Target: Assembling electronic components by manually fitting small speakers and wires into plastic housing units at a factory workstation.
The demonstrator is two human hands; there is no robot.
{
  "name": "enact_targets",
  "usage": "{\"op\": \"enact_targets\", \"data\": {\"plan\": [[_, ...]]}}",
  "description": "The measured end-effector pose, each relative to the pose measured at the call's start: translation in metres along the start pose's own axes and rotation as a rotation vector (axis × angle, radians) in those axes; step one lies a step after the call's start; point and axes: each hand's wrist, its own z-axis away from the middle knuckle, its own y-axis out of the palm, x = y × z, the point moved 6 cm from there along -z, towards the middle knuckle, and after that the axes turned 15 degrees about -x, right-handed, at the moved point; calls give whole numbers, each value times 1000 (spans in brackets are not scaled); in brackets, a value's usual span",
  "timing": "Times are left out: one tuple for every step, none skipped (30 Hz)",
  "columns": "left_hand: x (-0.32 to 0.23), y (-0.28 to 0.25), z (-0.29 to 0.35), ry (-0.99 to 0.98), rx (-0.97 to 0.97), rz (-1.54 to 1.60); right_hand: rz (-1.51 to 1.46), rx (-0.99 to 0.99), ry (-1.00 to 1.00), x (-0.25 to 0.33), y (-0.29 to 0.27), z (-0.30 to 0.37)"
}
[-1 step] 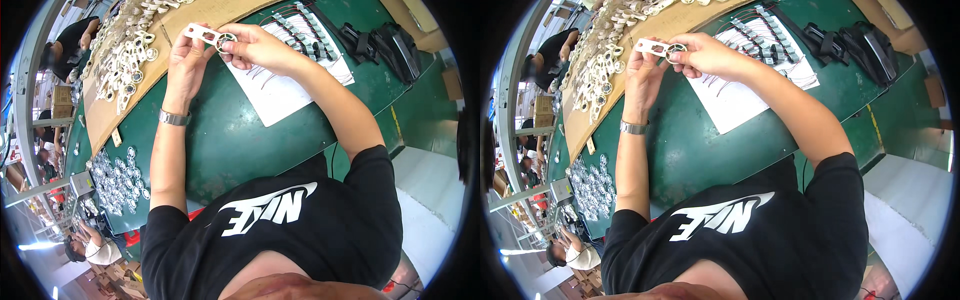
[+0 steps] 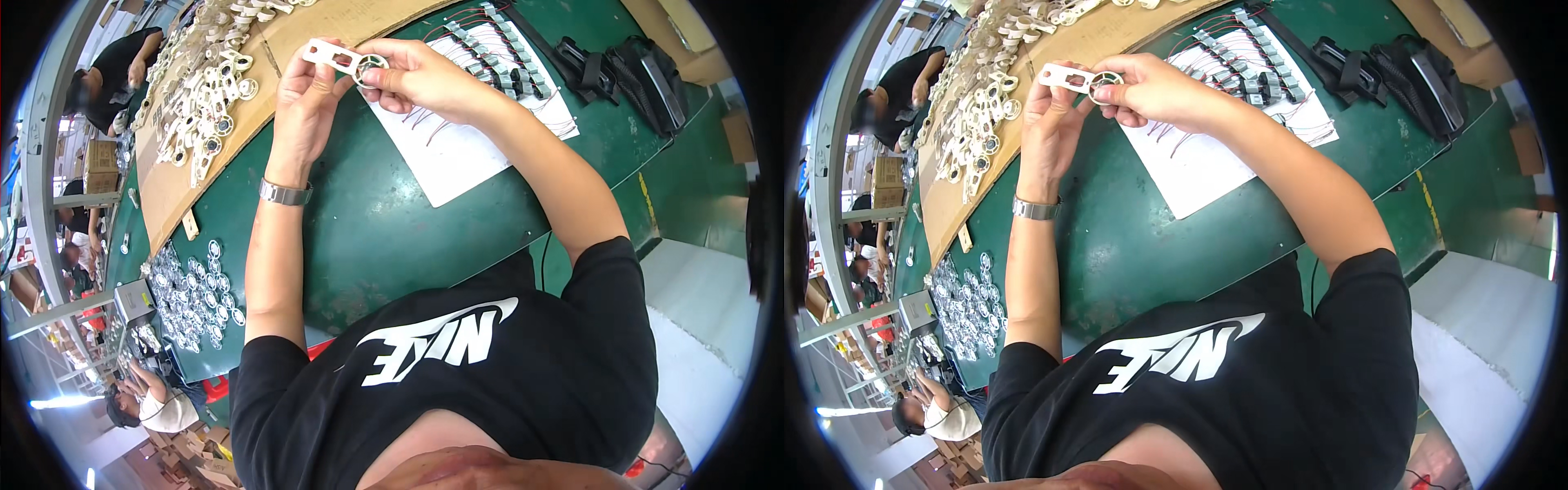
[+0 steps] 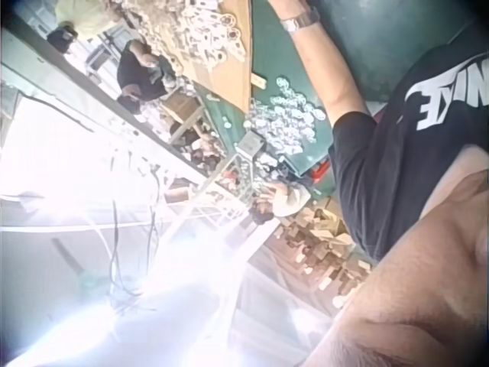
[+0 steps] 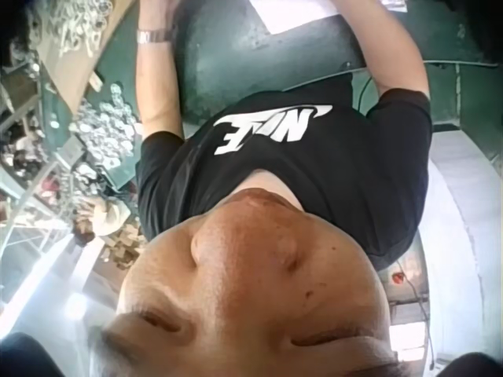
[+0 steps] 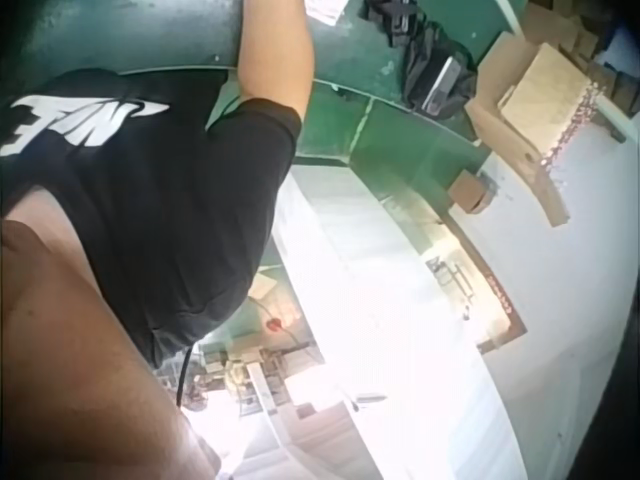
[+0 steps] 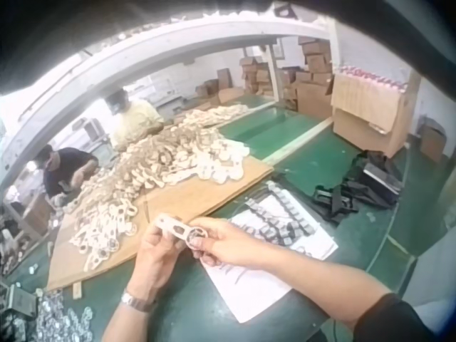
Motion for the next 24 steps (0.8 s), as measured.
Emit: {"op": "enact_targets", "data": {"plan": [[0,0,1,0,0,-2,-2,0,0,0,-1,0],[0,1,1,1,10,-3,0,0,17,0,-2,0],[1,2,2,3,23,-3,3,-2,34,0,-3,0],[1,3,2,3,24,-4,2,-3,33,2,-3,0],[0,3,2,7,17,-4,26,-6,36,3,-4,0],[1,5,2,10,10,-4,50,-12,39,4,-5,1],[1,4,2,10,12,-3,50,-14,38,2,-6,0],[3,1,1,-2,7,-3,43,5,37,-1,-5,-1],[2,-1,0,-13,1,-5,36,27,34,-2,-3,-2],[1,-2,-1,-12,3,-6,35,26,32,-3,-3,-2],[0,-1,-2,-12,16,-14,90,16,-17,-1,-3,-2],[0,-1,-1,-13,28,-23,144,6,-64,1,-2,-1],[0,0,-1,-13,28,-24,143,6,-65,1,-3,-1],[0,0,-1,-18,20,-20,260,-3,-120,3,-4,0],[0,0,0,-23,14,-15,378,-13,-175,6,-5,0],[0,0,0,-24,14,-16,377,-13,-175,7,-4,1],[0,1,1,-21,20,-23,450,-19,-174,9,-4,2],[0,1,1,-18,27,-29,523,-27,-173,9,-4,3],[1,1,1,-20,29,-30,523,-29,-173,8,-4,3],[1,0,1,-16,23,-28,437,-2,-123,3,-3,1],[1,-1,1,-11,18,-27,351,24,-75,-1,-3,0],[0,-2,0,-12,19,-28,350,24,-75,-2,-5,-2],[-1,-3,0,-12,24,-17,246,67,-33,-4,-5,-3],[-3,-5,-1,-13,28,-6,142,110,10,-3,-2,-2]]}}
